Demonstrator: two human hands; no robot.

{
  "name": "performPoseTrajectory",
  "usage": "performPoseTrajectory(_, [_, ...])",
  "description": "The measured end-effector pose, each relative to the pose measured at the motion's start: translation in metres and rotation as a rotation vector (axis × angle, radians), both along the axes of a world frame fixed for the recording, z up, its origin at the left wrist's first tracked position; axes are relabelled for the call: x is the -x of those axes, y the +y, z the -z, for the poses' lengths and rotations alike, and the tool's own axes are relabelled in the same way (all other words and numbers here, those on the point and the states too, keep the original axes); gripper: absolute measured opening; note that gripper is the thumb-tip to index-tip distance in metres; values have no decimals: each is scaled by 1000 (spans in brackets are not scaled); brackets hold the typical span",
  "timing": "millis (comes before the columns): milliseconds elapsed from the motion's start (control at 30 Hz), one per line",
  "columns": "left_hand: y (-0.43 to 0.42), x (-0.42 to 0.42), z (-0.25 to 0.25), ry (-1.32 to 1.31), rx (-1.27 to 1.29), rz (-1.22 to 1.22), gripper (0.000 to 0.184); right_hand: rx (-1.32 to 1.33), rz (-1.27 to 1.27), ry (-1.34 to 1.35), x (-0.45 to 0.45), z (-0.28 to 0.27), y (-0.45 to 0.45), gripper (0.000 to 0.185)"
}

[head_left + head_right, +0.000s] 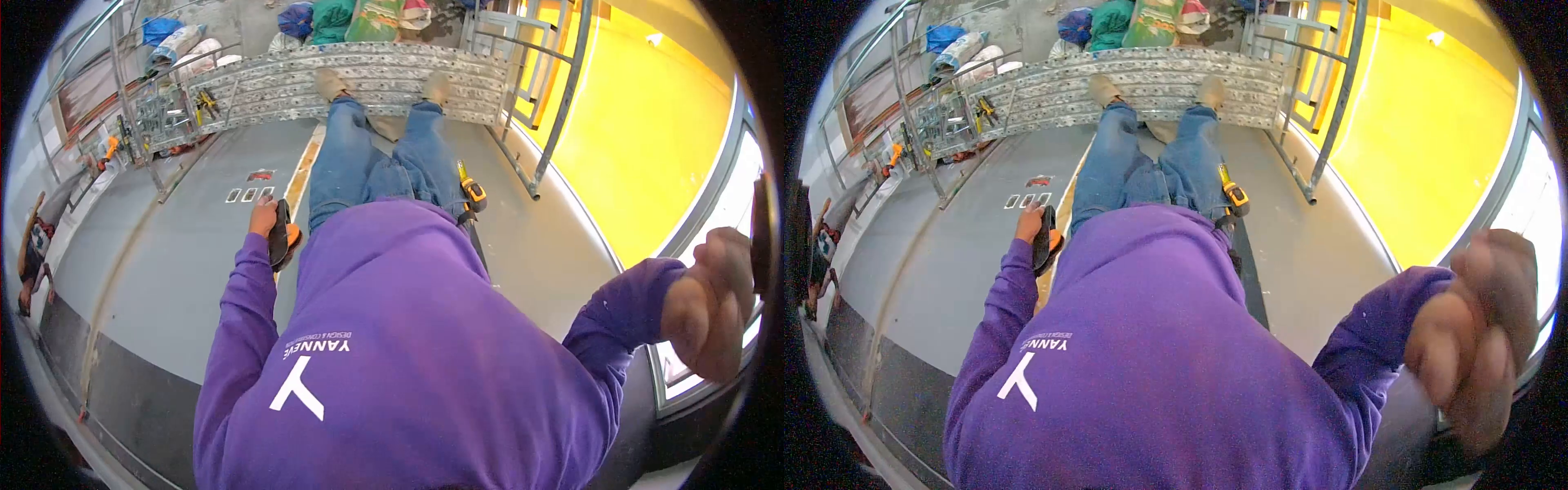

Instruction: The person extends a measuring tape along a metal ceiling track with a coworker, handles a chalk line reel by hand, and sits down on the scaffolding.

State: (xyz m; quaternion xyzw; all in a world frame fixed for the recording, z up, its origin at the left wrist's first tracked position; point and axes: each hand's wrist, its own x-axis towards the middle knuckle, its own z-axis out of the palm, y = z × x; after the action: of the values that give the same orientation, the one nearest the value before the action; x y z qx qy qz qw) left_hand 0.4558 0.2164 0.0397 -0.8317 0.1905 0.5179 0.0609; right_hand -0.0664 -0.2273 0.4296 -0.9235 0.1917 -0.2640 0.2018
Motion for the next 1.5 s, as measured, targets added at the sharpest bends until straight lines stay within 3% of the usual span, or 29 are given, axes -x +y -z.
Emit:
performPoseTrajectory(133, [-18,70,-47,-12,-94,60,45,-103,259,67,83,38,5,41])
performPoseTrajectory(233, [-10,100,-60,-38,-114,72,42,-190,548,114,134,65,14,30])
performPoseTrajectory(400, [-31,112,-80,-111,-138,81,40,-338,632,121,175,111,17,28])
performPoseTrajectory(500, [-70,126,-91,-168,11,273,43,-414,613,162,179,132,26,28])
performPoseTrajectory(533, [-87,130,-95,-145,60,192,43,-476,604,190,176,135,30,27])
performPoseTrajectory(600, [-121,139,-98,-100,174,21,43,-566,567,274,164,143,41,24])
performPoseTrajectory(767, [-163,160,-128,-203,504,146,42,-622,384,343,101,154,79,27])
performPoseTrajectory(800, [-166,166,-144,-172,579,73,41,-611,356,394,85,152,88,28])
performPoseTrajectory(833, [-167,170,-161,-132,490,-76,41,-591,327,442,72,151,95,29])
performPoseTrajectory(900, [-128,157,-149,-124,552,-132,43,-518,263,420,45,153,105,30])
performPoseTrajectory(933, [-113,150,-147,-22,592,-327,43,-509,227,447,27,146,104,30])
performPoseTrajectory(1033, [-41,110,-81,-164,595,-394,45,-458,174,525,-27,151,83,32])
performPoseTrajectory(1133, [19,66,-57,-216,536,-456,46,-347,148,651,-90,140,70,35])
performPoseTrajectory(1167, [45,52,-35,-190,488,-597,46,-285,114,622,-114,138,66,37])
performPoseTrajectory(1267, [73,19,-36,-232,503,-875,41,-331,92,632,-190,132,76,38])
performPoseTrajectory(1333, [109,-16,-10,-447,320,98,34,-195,-10,626,-234,138,81,39])
performPoseTrajectory(1367, [111,-27,-17,-393,394,-68,32,-128,-77,541,-268,144,86,40])
performPoseTrajectory(1400, [135,-32,29,-675,399,63,33,-217,-96,589,-297,145,91,40])
performPoseTrajectory(1433, [144,-55,30,-447,383,43,40,-308,-110,664,-318,140,97,41])
performPoseTrajectory(1467, [114,-58,-24,-227,485,-937,48,-287,-159,625,-340,136,104,43])
performPoseTrajectory(1500, [106,-72,-29,-211,496,-983,49,-190,-231,602,-360,135,104,43])
